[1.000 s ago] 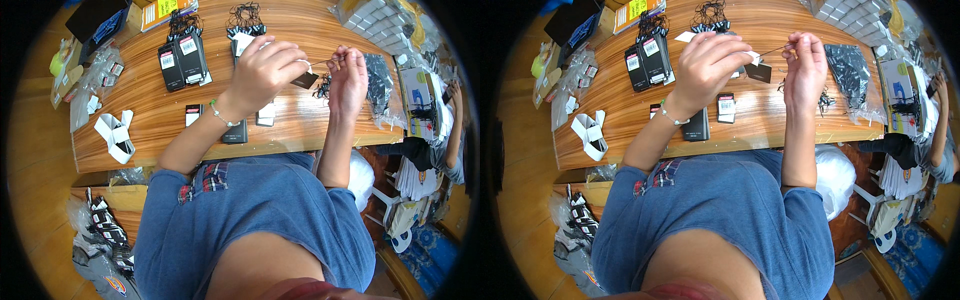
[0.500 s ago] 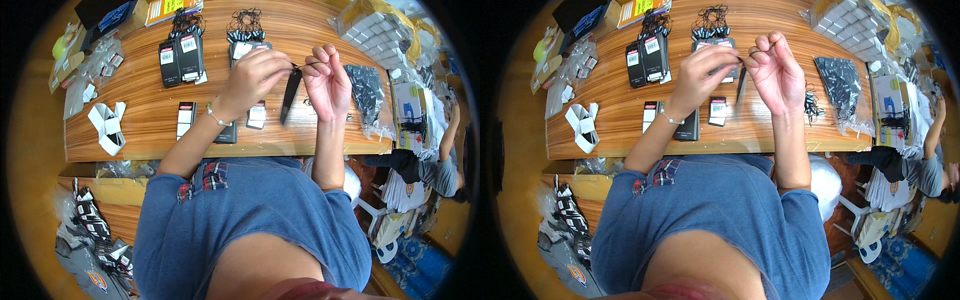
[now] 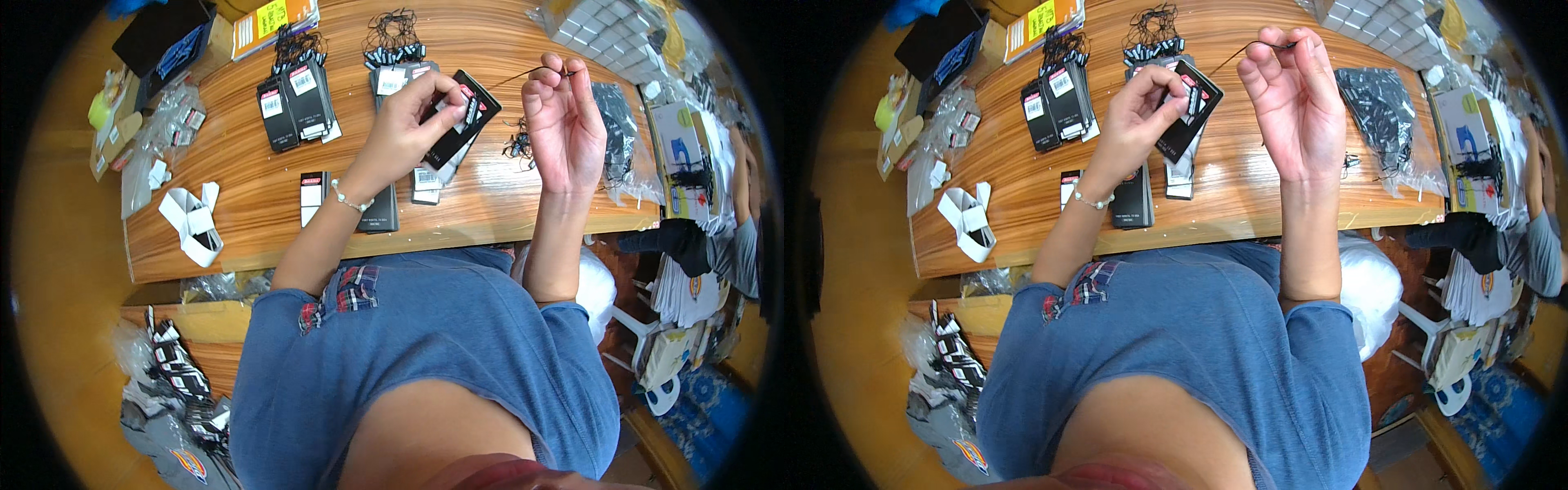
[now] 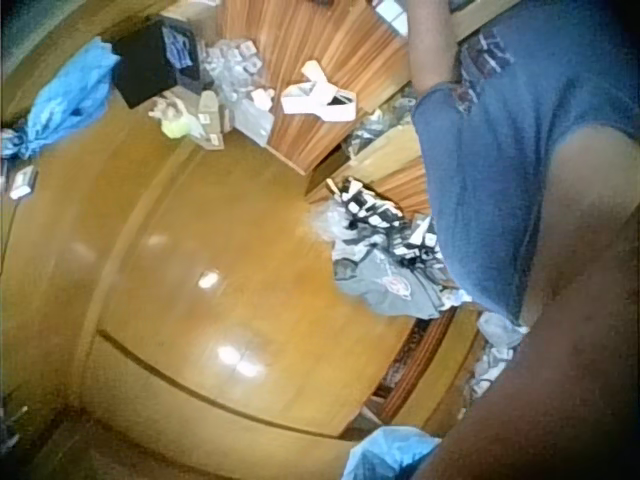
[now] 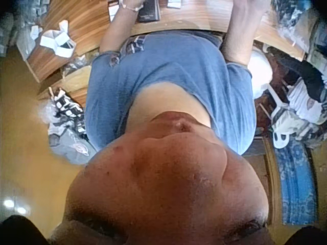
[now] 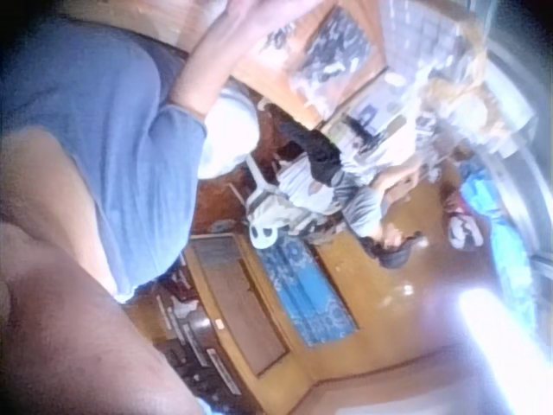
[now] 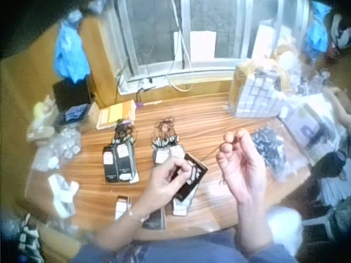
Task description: The person sits at a wooden table and repeatedly picks up small black rectangular boxes and thin black wires. They insert the wires into the boxes, then place the assembled units into neat stacks on the table. The person occasionally moves stacks of boxes and wires to organize the workspace.
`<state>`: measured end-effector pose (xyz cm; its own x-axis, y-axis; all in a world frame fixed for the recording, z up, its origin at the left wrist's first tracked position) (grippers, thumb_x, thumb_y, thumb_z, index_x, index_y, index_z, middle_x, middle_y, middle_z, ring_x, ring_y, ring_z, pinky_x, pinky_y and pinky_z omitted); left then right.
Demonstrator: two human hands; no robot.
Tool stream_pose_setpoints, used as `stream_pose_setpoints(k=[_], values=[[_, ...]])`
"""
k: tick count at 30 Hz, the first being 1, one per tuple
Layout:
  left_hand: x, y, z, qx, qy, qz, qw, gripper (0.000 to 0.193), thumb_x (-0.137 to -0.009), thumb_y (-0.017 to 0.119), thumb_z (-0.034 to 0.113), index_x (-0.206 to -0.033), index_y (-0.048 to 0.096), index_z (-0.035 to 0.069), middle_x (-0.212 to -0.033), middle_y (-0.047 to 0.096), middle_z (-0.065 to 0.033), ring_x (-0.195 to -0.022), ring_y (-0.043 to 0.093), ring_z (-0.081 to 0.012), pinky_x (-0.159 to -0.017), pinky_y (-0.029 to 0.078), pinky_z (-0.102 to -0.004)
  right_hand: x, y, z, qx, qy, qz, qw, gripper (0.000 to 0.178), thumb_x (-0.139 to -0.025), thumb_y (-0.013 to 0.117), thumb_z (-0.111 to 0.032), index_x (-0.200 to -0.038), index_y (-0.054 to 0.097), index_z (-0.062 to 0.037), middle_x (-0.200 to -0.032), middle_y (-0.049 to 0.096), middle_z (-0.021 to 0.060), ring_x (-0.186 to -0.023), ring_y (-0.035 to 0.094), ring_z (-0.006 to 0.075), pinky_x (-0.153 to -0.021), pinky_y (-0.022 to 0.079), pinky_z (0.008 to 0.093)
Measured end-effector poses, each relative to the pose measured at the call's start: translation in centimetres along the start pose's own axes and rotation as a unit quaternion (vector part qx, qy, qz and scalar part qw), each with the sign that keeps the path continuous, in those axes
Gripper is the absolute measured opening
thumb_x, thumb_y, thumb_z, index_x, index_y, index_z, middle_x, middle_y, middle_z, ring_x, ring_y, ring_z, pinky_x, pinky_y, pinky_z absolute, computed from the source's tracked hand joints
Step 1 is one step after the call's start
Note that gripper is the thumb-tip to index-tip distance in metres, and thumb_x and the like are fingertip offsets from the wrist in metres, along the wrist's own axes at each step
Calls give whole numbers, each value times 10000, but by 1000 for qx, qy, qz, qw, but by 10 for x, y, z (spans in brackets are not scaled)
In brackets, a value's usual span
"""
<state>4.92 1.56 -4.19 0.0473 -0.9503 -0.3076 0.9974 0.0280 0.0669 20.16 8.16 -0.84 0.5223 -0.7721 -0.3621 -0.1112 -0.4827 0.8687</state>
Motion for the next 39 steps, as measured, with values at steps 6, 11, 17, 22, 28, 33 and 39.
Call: stream_pose_setpoints(k=[6,11,17,22,28,33,39], values=[[0,1,5,-78,74,31,994,172,-728,695,78,-825,565,21,-816,589,-32,-722,542,-92,-662,446,-231,-2,9,6,89,-30,1,996,146,-918,462,-148,-983,521,-31,-955,577,144,-819,577,186,-760,489,317],[-3,-8,20,-236,182,57,953,102,-721,677,81,-777,602,41,-863,603,-70,-823,567,-196,-734,442,-306,5,13,1,372,-105,41,921,150,-897,489,-68,-1002,552,19,-827,561,81,-677,490,107,-635,413,227],[-6,-10,34,-236,131,64,961,88,-767,638,88,-815,618,17,-776,619,-81,-730,595,-200,-672,461,-290,12,22,9,607,-34,52,792,238,-796,594,-5,-1028,545,17,-763,587,24,-727,550,80,-667,410,202],[-8,-6,30,-135,60,50,988,120,-797,621,86,-863,639,-12,-777,641,-69,-707,598,-122,-646,472,-241,12,18,12,660,-28,33,750,178,-774,612,-14,-930,527,6,-731,593,24,-699,548,70,-660,405,213],[-11,-3,22,-117,26,16,993,130,-807,619,96,-880,651,-7,-802,641,-57,-731,587,-100,-669,467,-221,14,11,9,647,-6,26,762,168,-774,611,-14,-911,515,3,-719,589,29,-693,542,68,-663,406,208],[-12,0,19,-130,35,4,991,139,-807,617,122,-867,664,5,-753,629,-57,-677,574,-106,-606,450,-223,16,7,8,609,38,30,791,184,-786,607,-18,-932,497,-2,-719,583,32,-699,541,71,-674,415,209],[-11,-2,19,-147,-15,-13,989,139,-824,602,75,-925,648,-9,-866,646,-57,-796,587,-95,-722,479,-221,18,5,8,588,58,34,806,193,-789,605,-16,-938,482,-12,-718,568,18,-716,540,69,-672,420,210]])
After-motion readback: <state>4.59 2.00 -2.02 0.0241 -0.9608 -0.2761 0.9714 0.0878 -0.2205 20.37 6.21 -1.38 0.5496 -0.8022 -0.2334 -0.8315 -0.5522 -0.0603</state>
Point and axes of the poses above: each hand's wrist, its own x-axis away from the middle knuckle, its own y-axis out of the palm, z = x × y, the point moved 4 cm from there along -x, towards the middle knuckle
